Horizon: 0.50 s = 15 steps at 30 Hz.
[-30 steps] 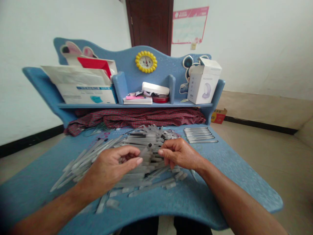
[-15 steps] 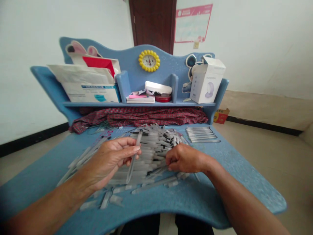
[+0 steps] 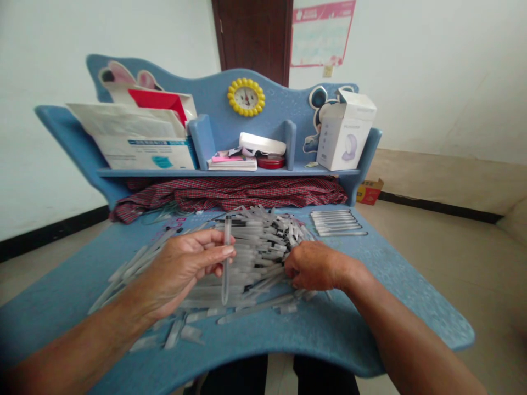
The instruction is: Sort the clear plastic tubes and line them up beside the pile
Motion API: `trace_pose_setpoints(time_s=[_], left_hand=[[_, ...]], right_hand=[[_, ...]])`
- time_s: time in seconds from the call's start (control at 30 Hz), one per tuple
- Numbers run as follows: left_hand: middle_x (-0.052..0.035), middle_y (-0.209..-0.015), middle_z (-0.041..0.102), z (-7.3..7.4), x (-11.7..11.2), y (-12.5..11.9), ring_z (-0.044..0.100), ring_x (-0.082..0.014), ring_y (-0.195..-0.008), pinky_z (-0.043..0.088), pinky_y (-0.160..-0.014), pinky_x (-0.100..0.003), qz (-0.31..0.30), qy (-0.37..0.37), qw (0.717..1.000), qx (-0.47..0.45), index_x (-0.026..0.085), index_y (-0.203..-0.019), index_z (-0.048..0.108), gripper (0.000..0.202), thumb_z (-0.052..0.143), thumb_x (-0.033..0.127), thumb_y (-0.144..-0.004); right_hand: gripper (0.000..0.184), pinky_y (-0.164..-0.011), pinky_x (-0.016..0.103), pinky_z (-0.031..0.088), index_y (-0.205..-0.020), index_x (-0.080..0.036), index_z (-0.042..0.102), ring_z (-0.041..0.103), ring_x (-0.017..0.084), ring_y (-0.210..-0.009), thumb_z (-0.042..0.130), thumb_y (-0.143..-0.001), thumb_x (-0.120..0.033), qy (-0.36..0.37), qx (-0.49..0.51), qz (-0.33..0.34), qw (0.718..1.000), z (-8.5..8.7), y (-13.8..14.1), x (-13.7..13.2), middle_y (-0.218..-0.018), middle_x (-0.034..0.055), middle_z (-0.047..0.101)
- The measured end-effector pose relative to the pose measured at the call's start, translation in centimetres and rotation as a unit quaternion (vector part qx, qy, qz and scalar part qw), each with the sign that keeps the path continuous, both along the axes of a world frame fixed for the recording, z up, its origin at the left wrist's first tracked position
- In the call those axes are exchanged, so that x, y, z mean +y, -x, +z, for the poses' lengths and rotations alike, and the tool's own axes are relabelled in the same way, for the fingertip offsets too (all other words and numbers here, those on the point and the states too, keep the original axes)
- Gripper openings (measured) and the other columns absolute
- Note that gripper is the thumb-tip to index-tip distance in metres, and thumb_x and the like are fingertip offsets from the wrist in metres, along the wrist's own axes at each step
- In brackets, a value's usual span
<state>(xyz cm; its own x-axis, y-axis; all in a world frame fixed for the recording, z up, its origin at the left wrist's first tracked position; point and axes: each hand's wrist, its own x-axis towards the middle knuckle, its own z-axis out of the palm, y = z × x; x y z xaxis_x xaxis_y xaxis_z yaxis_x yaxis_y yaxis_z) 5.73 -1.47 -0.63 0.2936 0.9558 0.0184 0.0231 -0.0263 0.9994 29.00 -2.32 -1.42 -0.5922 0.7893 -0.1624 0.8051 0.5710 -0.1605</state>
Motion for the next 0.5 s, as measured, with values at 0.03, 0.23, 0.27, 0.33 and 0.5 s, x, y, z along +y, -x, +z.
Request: trace_pose_setpoints(time_s=[0.03,0.23,0.27,0.33,0.5], left_hand=[[0.0007,-0.066,0.060,0.0,0.0,0.0,0.051,-0.0097,-0.057,0.042,-0.050,-0.020,0.000,0.000,1.000,0.000,0.014,-0.077,0.066,0.014,0.071,0.023,-0.066],[0.0007,-0.067,0.060,0.1,-0.1,0.0,0.053,-0.0092,-0.059,0.044,-0.051,-0.019,0.006,0.003,1.000,-0.029,0.014,-0.077,0.064,0.013,0.070,0.023,-0.069],[0.0007,-0.068,0.060,0.1,-0.1,0.0,0.053,-0.0092,-0.060,0.045,-0.051,-0.018,0.009,0.004,0.999,-0.041,0.014,-0.077,0.064,0.013,0.070,0.023,-0.069],[0.0002,-0.070,0.061,0.1,-0.2,0.0,0.055,-0.0097,-0.063,0.046,-0.053,-0.018,0.015,0.006,0.997,-0.069,0.014,-0.076,0.063,0.013,0.070,0.022,-0.069],[-0.0018,-0.075,0.063,0.2,-0.4,-0.1,0.058,-0.0117,-0.067,0.050,-0.056,-0.021,0.005,-0.002,0.991,-0.133,0.014,-0.075,0.062,0.011,0.069,0.021,-0.071]], right_hand=[[0.008,-0.050,0.025,0.029,-0.066,-0.019,0.068,0.049,0.012,-0.054,0.061,-0.069,-0.015,-0.008,-0.001,-0.001,1.000,0.0,0.1,-0.1,-0.062,0.0014,0.063],[0.008,-0.049,0.022,0.030,-0.069,-0.017,0.064,0.044,0.009,-0.051,0.058,-0.068,-0.013,0.029,0.083,0.004,0.996,0.6,-0.3,-0.3,-0.059,-0.0019,0.056],[0.007,-0.047,0.020,0.030,-0.071,-0.017,0.062,0.043,0.008,-0.050,0.057,-0.069,-0.013,0.042,0.114,-0.004,0.993,0.7,-0.4,-0.3,-0.058,-0.0033,0.054],[0.004,-0.044,0.018,0.027,-0.071,-0.016,0.058,0.038,0.006,-0.047,0.056,-0.070,-0.013,0.069,0.180,-0.027,0.981,0.5,-0.4,-0.4,-0.054,-0.0060,0.047],[0.005,-0.040,0.017,0.025,-0.071,-0.016,0.050,0.033,0.005,-0.047,0.053,-0.074,-0.014,0.158,0.326,-0.043,0.931,-0.7,0.9,-0.8,-0.055,-0.0074,0.040]])
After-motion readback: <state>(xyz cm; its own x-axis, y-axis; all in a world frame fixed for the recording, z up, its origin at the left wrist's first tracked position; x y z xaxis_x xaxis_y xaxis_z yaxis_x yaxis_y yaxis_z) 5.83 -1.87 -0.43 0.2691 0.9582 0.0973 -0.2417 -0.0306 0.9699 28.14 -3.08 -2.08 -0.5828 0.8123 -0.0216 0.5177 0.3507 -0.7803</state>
